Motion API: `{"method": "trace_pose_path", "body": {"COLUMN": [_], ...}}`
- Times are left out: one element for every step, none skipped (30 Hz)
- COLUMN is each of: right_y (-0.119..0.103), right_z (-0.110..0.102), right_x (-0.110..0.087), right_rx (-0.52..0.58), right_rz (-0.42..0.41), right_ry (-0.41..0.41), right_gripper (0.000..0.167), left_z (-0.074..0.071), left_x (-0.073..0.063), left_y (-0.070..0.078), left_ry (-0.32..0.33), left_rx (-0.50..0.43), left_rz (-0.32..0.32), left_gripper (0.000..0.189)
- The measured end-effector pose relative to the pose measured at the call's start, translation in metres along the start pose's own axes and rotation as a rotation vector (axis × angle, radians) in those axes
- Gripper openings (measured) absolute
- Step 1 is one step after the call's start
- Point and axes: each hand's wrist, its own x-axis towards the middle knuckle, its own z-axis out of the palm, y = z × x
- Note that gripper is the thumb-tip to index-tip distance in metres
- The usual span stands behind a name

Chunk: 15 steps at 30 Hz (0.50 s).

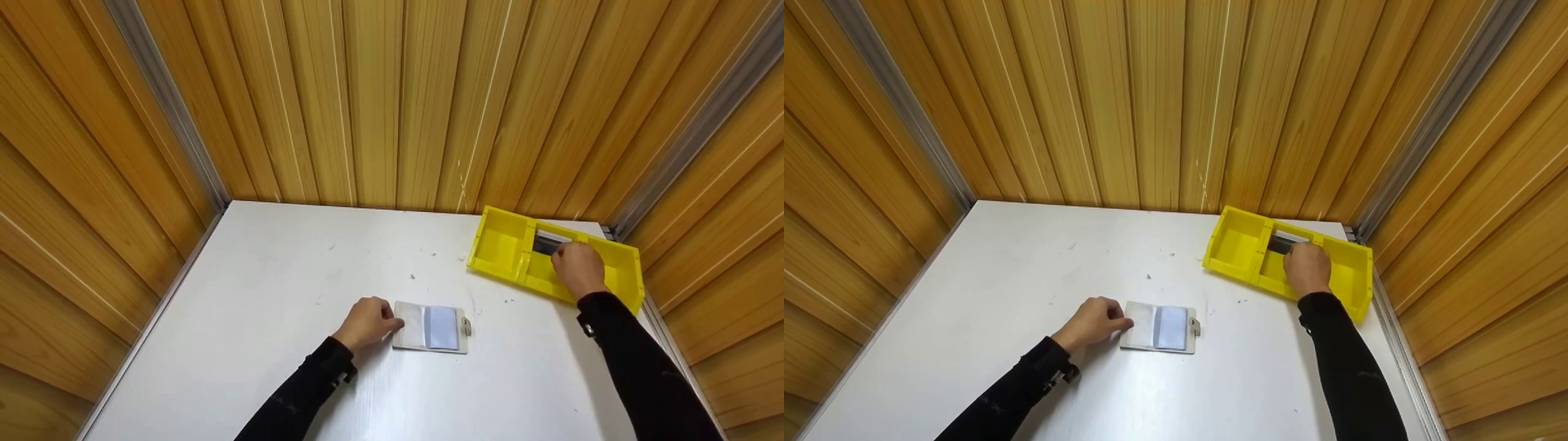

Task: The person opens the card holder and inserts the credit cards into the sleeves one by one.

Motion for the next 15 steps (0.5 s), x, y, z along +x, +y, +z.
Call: {"method": "trace_pose_path", "body": {"right_y": [0.001, 0.002, 0.003, 0.004, 0.005, 0.006, 0.006, 0.007, 0.007, 0.007, 0.007, 0.007, 0.006, 0.006, 0.006], "right_z": [0.002, 0.004, 0.006, 0.008, 0.01, 0.011, 0.012, 0.013, 0.014, 0.015, 0.015, 0.015, 0.014, 0.014, 0.013], "right_x": [0.001, 0.002, 0.002, 0.003, 0.004, 0.004, 0.005, 0.006, 0.007, 0.007, 0.008, 0.009, 0.01, 0.011, 0.012], "right_rx": [0.001, 0.0, -0.003, -0.009, -0.015, -0.018, -0.023, -0.029, -0.034, -0.042, -0.051, -0.061, -0.073, -0.087, -0.101], "right_rz": [0.004, 0.008, 0.013, 0.016, 0.022, 0.027, 0.031, 0.033, 0.033, 0.033, 0.03, 0.026, 0.02, 0.014, 0.008], "right_ry": [0.004, 0.005, 0.003, 0.002, 0.002, 0.001, 0.003, 0.007, 0.014, 0.025, 0.036, 0.048, 0.06, 0.072, 0.085], "right_gripper": [0.025, 0.025, 0.025, 0.025, 0.025, 0.026, 0.025, 0.025, 0.025, 0.025, 0.025, 0.025, 0.025, 0.025, 0.026], "left_z": [0.001, 0.001, 0.002, 0.002, 0.003, 0.003, 0.003, 0.003, 0.002, 0.002, 0.002, 0.001, 0.0, 0.0, -0.001], "left_x": [0.0, -0.001, -0.001, -0.002, -0.002, -0.003, -0.003, -0.003, -0.003, -0.003, -0.002, -0.002, -0.002, -0.001, -0.001], "left_y": [0.0, 0.0, -0.001, -0.001, 0.0, 0.0, 0.0, -0.001, -0.001, -0.001, -0.001, -0.001, -0.001, -0.001, -0.001], "left_ry": [0.001, 0.002, 0.002, 0.003, 0.003, 0.004, 0.005, 0.005, 0.005, 0.005, 0.006, 0.008, 0.01, 0.013, 0.015], "left_rx": [-0.001, -0.002, -0.002, -0.002, -0.004, -0.005, -0.005, -0.004, -0.003, -0.001, 0.002, 0.005, 0.01, 0.013, 0.016], "left_rz": [0.002, 0.004, 0.004, 0.004, 0.006, 0.006, 0.009, 0.007, 0.007, 0.006, 0.009, 0.011, 0.015, 0.019, 0.023], "left_gripper": [0.029, 0.029, 0.029, 0.029, 0.029, 0.029, 0.029, 0.029, 0.029, 0.029, 0.029, 0.029, 0.029, 0.029, 0.029]}}
